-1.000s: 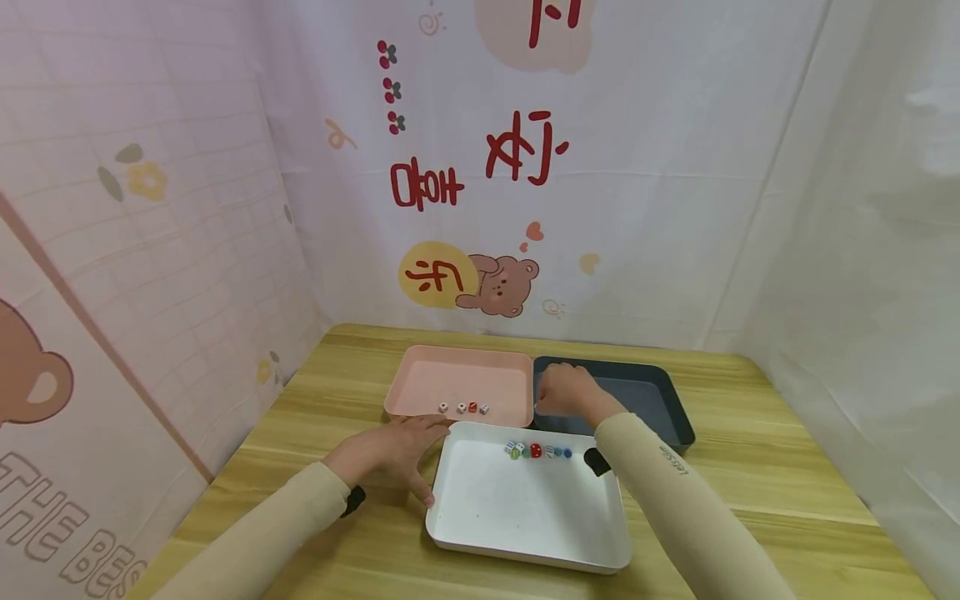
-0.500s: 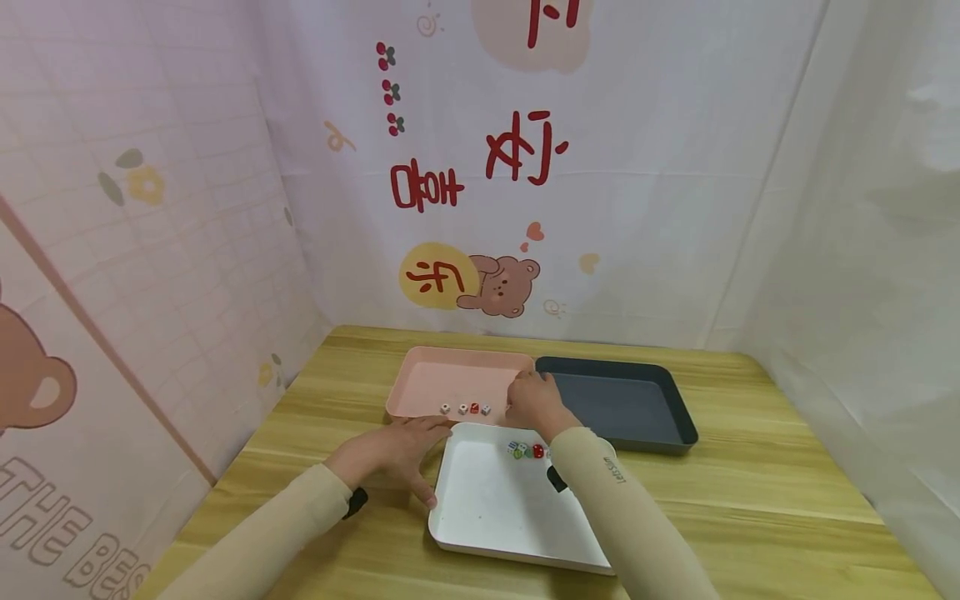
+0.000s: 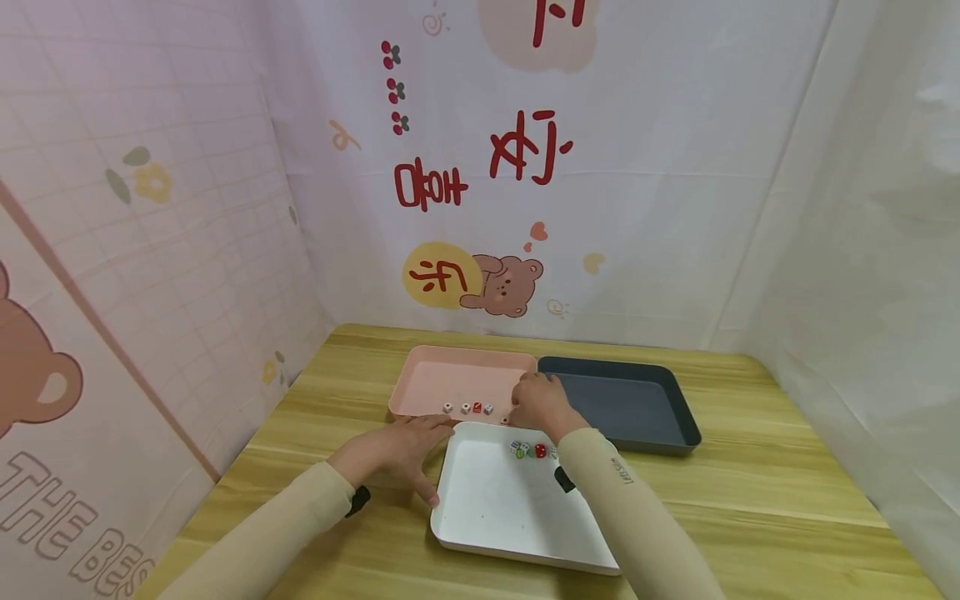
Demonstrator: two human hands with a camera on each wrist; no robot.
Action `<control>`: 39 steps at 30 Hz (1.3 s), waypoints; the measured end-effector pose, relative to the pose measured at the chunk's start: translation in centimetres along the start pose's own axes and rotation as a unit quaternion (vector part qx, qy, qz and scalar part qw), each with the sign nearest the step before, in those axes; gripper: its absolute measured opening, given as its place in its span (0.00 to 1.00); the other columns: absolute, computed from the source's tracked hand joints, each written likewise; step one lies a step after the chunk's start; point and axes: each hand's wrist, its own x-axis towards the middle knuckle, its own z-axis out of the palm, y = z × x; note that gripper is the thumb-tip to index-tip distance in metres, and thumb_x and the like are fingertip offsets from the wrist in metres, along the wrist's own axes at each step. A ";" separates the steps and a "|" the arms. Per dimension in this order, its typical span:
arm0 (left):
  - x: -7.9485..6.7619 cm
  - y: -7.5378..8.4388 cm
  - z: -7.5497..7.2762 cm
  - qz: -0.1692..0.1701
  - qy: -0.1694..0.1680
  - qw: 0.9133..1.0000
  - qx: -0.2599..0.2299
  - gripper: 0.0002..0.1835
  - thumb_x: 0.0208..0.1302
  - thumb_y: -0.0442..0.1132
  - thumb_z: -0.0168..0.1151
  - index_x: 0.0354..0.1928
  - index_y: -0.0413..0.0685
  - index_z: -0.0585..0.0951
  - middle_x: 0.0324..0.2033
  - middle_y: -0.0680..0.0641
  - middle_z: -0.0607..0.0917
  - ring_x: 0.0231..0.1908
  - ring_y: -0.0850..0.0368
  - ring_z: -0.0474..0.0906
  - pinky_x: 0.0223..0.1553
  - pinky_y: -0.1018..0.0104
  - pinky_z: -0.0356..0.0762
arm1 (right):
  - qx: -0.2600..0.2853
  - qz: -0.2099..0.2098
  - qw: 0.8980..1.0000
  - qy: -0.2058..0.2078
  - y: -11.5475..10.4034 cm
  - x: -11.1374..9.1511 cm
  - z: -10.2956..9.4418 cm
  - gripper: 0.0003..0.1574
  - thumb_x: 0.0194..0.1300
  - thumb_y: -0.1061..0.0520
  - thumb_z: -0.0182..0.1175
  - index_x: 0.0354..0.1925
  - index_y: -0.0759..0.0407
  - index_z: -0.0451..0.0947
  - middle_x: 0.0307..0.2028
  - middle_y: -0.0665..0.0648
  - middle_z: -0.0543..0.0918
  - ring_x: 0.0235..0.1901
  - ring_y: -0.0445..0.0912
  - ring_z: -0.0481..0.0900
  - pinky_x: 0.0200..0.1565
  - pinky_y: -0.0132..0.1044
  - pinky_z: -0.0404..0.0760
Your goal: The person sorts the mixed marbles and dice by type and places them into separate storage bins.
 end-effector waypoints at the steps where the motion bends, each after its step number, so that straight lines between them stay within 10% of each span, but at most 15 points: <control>1: 0.0 0.0 0.0 0.000 0.000 1.000 0.001 0.62 0.40 0.70 0.76 0.74 0.46 0.63 0.74 0.45 0.59 0.74 0.47 0.53 0.70 0.43 0.52 | 0.005 0.002 1.000 0.000 0.2 -0.1 -0.1 0.16 0.60 0.43 0.70 0.41 0.51 0.88 0.50 0.55 0.80 0.56 0.57 0.73 0.65 0.63 0.62; 39: 0.0 0.2 -0.3 0.010 -0.004 1.000 0.002 0.62 0.40 0.70 0.75 0.73 0.44 0.62 0.74 0.45 0.59 0.73 0.45 0.53 0.70 0.43 0.52 | 0.003 -0.185 0.980 0.079 5.3 -7.3 -1.0 0.17 0.57 0.53 0.74 0.46 0.53 0.88 0.51 0.54 0.82 0.51 0.52 0.80 0.53 0.54 0.79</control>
